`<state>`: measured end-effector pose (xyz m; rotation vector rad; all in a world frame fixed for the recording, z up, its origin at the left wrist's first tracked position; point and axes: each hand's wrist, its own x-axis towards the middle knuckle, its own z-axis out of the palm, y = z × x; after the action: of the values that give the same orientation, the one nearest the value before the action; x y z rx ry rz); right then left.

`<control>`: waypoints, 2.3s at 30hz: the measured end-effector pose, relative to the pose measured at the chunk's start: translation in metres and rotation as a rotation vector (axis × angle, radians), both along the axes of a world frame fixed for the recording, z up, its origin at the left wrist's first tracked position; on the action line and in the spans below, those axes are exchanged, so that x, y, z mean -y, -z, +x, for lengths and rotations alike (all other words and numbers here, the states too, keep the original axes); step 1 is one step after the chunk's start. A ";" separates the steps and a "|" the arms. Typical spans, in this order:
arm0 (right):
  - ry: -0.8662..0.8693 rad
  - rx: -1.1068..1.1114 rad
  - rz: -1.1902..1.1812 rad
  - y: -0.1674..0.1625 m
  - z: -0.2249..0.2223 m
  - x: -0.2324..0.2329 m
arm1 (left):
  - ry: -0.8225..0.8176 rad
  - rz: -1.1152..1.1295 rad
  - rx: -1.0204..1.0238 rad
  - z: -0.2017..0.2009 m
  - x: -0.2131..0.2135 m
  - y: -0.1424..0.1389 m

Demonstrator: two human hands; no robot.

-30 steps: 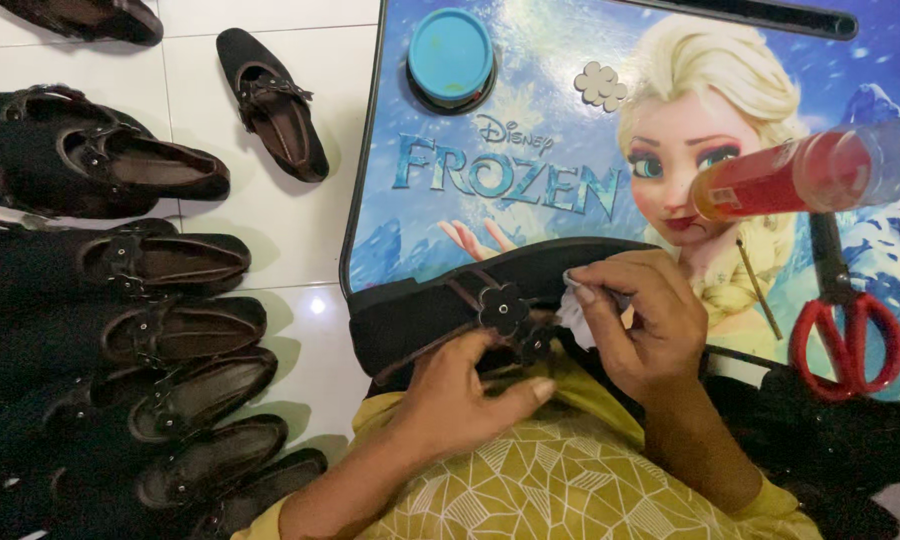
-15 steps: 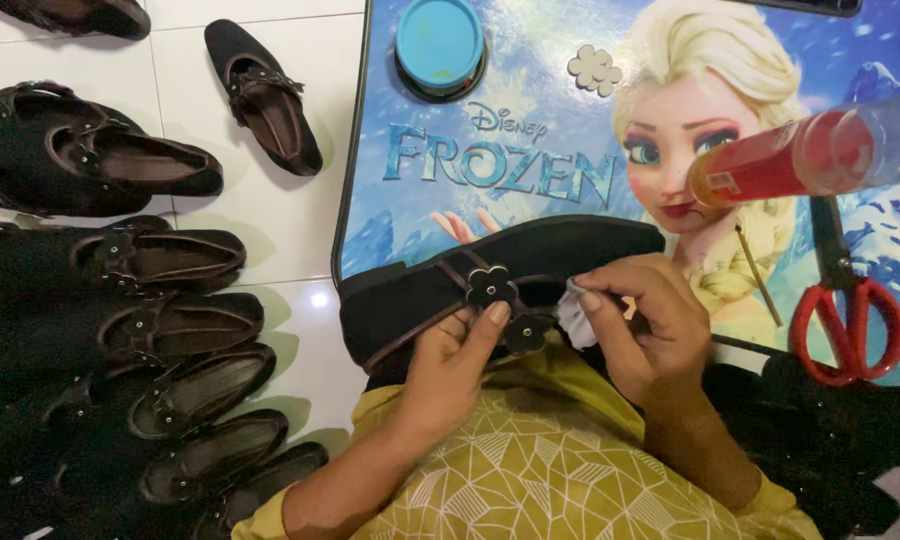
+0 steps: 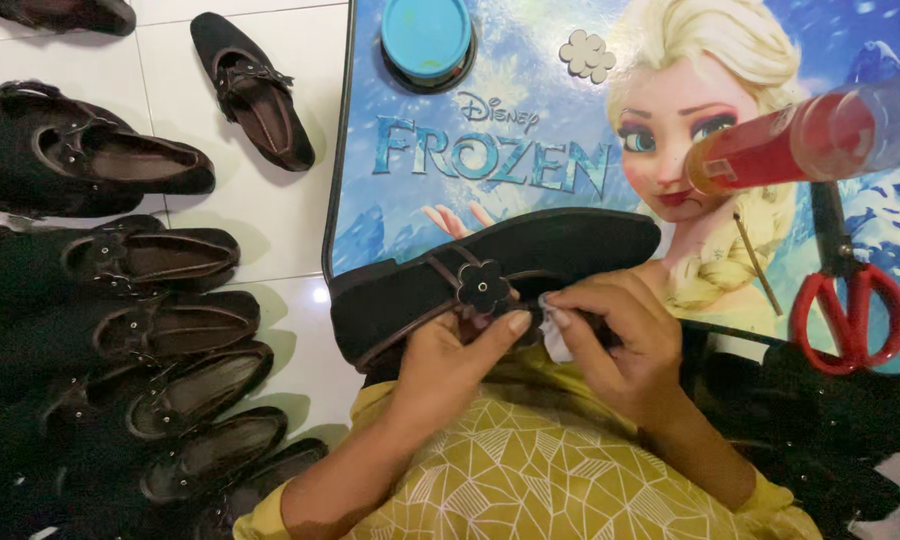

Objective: The person sits on the floor and cleans black Mary Jane shoes one at a time, wiping the straps, flower decoration and edges with a tissue, and using a thin stick to clean along the shoe edges. Finished shoes are placed with a large group of shoes on the floor.

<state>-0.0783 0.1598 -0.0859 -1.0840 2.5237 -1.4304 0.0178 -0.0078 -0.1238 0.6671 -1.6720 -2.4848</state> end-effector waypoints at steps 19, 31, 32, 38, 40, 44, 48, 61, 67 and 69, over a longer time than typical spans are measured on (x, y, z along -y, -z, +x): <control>-0.204 -0.410 -0.084 0.018 0.004 -0.004 | -0.033 0.125 -0.049 -0.005 0.003 0.006; -0.185 -0.341 -0.148 0.032 0.005 -0.004 | 0.009 0.216 -0.040 -0.009 0.008 0.000; -0.185 -0.330 -0.142 0.031 0.006 -0.004 | 0.008 0.224 -0.054 -0.009 0.008 0.000; -0.201 -0.435 -0.029 0.016 0.011 -0.002 | -0.060 0.134 0.001 -0.011 -0.001 0.004; -0.274 -0.575 0.025 0.011 0.011 -0.001 | -0.079 0.107 -0.024 -0.011 -0.003 0.005; -0.378 -0.674 0.025 0.013 0.011 0.003 | -0.072 0.111 0.009 -0.009 -0.005 0.006; -0.257 -0.448 -0.085 0.025 0.013 0.006 | -0.054 0.161 -0.026 -0.009 -0.004 0.007; -0.066 -0.242 -0.146 0.023 0.014 -0.013 | -0.053 0.112 -0.045 -0.011 -0.003 0.003; -0.355 -0.538 -0.035 0.020 0.012 -0.003 | -0.084 0.079 -0.067 -0.012 -0.006 0.002; -0.342 -0.565 -0.019 0.019 0.013 0.000 | -0.079 0.106 -0.055 -0.012 -0.006 0.003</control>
<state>-0.0657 0.1601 -0.1053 -2.0462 2.4508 -1.1792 0.0063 -0.0013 -0.1266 0.6554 -1.4752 -2.5258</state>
